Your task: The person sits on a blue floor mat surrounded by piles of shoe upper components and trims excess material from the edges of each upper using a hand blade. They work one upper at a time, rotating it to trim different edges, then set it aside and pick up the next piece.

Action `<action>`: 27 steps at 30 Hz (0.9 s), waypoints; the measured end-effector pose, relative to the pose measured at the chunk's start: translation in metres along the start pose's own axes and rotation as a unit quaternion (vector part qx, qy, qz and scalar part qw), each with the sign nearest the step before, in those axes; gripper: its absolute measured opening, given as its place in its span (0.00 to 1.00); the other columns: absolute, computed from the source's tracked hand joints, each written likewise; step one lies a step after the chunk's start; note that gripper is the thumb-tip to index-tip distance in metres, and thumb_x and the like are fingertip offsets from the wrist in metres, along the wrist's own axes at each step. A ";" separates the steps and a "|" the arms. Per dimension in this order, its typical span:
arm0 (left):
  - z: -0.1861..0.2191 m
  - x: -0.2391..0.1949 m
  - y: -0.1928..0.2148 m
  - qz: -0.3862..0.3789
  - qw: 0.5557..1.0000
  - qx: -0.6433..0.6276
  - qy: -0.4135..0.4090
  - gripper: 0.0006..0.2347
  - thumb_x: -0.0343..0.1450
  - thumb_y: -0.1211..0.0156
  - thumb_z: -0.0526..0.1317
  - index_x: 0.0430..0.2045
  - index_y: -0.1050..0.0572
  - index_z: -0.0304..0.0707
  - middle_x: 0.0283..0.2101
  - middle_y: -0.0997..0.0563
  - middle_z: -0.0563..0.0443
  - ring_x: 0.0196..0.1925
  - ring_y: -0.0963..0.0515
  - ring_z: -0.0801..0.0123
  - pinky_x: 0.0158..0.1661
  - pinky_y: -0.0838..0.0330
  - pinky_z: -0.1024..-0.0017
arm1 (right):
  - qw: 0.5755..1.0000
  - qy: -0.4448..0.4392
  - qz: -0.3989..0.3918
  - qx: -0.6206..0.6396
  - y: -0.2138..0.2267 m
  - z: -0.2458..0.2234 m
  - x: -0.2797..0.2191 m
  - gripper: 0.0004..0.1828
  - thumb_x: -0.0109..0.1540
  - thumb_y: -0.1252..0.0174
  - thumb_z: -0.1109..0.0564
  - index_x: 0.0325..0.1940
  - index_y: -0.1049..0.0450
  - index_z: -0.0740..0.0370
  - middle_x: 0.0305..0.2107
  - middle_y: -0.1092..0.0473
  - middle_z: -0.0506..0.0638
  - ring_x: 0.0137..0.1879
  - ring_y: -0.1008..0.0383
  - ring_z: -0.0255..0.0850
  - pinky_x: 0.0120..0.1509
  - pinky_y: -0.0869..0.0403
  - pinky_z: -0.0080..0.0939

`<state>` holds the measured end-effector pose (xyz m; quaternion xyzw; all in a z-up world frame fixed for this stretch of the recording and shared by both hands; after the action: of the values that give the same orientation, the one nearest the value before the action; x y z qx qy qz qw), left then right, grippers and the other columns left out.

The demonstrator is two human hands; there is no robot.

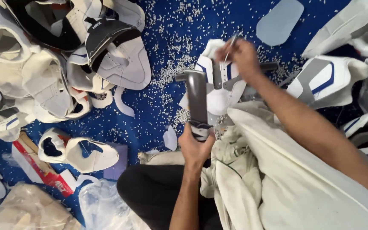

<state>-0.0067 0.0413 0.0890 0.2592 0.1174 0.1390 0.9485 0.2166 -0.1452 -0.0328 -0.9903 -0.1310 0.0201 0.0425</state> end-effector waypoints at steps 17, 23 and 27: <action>-0.015 0.018 -0.019 -0.062 0.998 0.015 0.013 0.19 0.59 0.30 0.40 0.40 0.26 0.31 0.30 0.16 0.40 0.31 0.14 0.58 0.35 0.22 0.65 | 0.966 0.152 -0.002 -0.207 -0.009 -0.008 -0.003 0.11 0.65 0.47 0.67 0.50 0.25 0.66 0.41 0.22 0.60 0.46 0.18 0.48 0.49 0.19 0.44; -0.011 -0.013 0.030 0.023 0.999 0.013 0.039 0.14 0.59 0.27 0.40 0.31 0.25 0.32 0.26 0.17 0.45 0.27 0.16 0.66 0.31 0.23 0.69 | 0.985 -0.051 0.052 0.155 0.007 -0.001 0.022 0.08 0.73 0.54 0.62 0.44 0.28 0.64 0.47 0.23 0.61 0.48 0.19 0.46 0.57 0.18 0.46; -0.013 -0.026 0.036 0.054 0.992 -0.058 0.103 0.14 0.60 0.26 0.40 0.27 0.28 0.34 0.21 0.23 0.52 0.21 0.26 0.72 0.26 0.29 0.71 | 0.985 -0.077 -0.133 0.077 -0.052 -0.013 -0.016 0.06 0.70 0.51 0.65 0.46 0.29 0.69 0.50 0.24 0.61 0.53 0.19 0.44 0.59 0.20 0.43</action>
<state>-0.0417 0.0685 0.1005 0.1938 0.1917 0.2227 0.9360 0.1883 -0.1009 -0.0145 -0.9532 -0.2629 0.1002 0.1104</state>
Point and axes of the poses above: each hand's wrist, its own x-axis towards the middle knuckle, its own y-axis out of the back of the hand, z = x × y, the point moved 2 cm from there along x, towards the middle knuckle
